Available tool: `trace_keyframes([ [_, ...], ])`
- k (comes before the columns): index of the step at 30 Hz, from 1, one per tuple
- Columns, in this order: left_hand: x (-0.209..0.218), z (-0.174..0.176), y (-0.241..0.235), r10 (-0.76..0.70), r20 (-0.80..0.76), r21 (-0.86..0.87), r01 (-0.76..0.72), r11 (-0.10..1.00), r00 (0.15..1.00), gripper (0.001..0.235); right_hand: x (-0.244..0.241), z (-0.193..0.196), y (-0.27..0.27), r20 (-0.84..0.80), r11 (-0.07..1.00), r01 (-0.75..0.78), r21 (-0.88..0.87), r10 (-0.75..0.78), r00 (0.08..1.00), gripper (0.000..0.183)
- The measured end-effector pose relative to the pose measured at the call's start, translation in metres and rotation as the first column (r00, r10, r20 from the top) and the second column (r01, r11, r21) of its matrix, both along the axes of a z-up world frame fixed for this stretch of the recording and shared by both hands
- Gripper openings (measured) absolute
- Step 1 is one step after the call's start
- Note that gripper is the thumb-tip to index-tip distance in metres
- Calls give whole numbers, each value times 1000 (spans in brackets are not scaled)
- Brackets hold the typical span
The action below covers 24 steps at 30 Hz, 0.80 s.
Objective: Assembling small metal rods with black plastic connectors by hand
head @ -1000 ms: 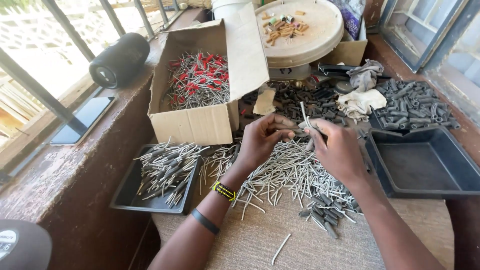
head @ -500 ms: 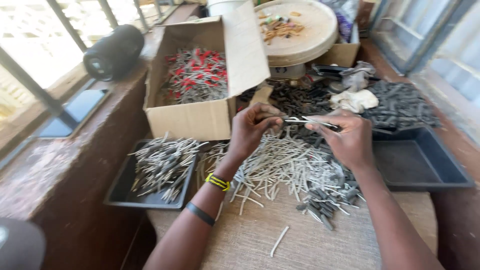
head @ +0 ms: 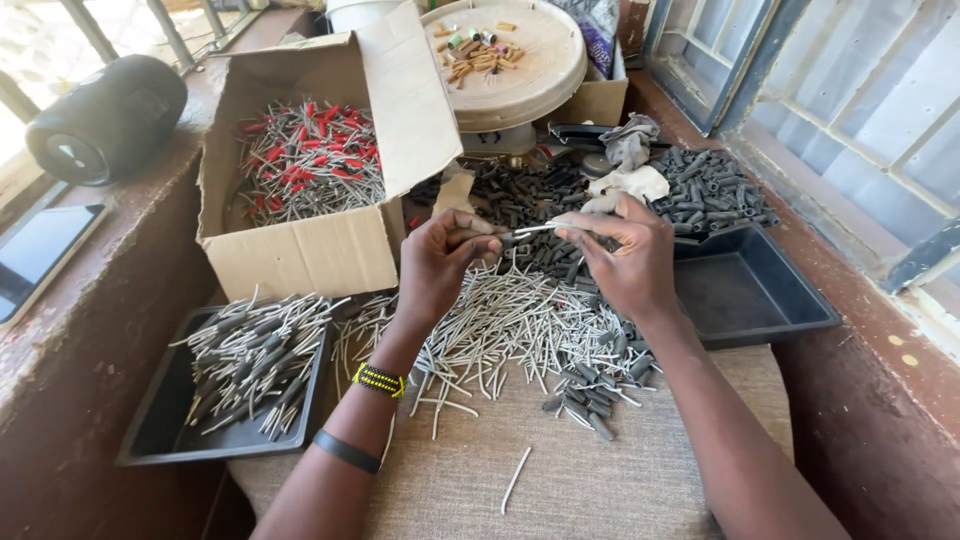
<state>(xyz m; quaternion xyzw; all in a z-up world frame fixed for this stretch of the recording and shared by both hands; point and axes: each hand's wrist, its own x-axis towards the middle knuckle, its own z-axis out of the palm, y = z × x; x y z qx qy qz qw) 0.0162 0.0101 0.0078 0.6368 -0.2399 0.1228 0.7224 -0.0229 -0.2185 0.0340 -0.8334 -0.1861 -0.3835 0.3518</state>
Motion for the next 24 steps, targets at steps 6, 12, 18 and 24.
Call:
trace_keyframes([
  [6,1,-1,-2,1,-14,14,-1,1000,1000,19,-1,2,1,26,1000,-23,-21,23,999,12],
  [12,-3,3,-1,15,24,5,-15,1000,1000,18,1,-3,-1,8,998,-54,-29,55,998,14],
  [18,-9,-3,-12,-65,32,-42,66,997,997,14,-5,-7,8,-155,995,-87,-42,79,985,15],
  [24,-7,-4,-13,-99,32,-94,102,990,995,15,-8,-1,20,-212,980,-200,23,200,957,28],
])
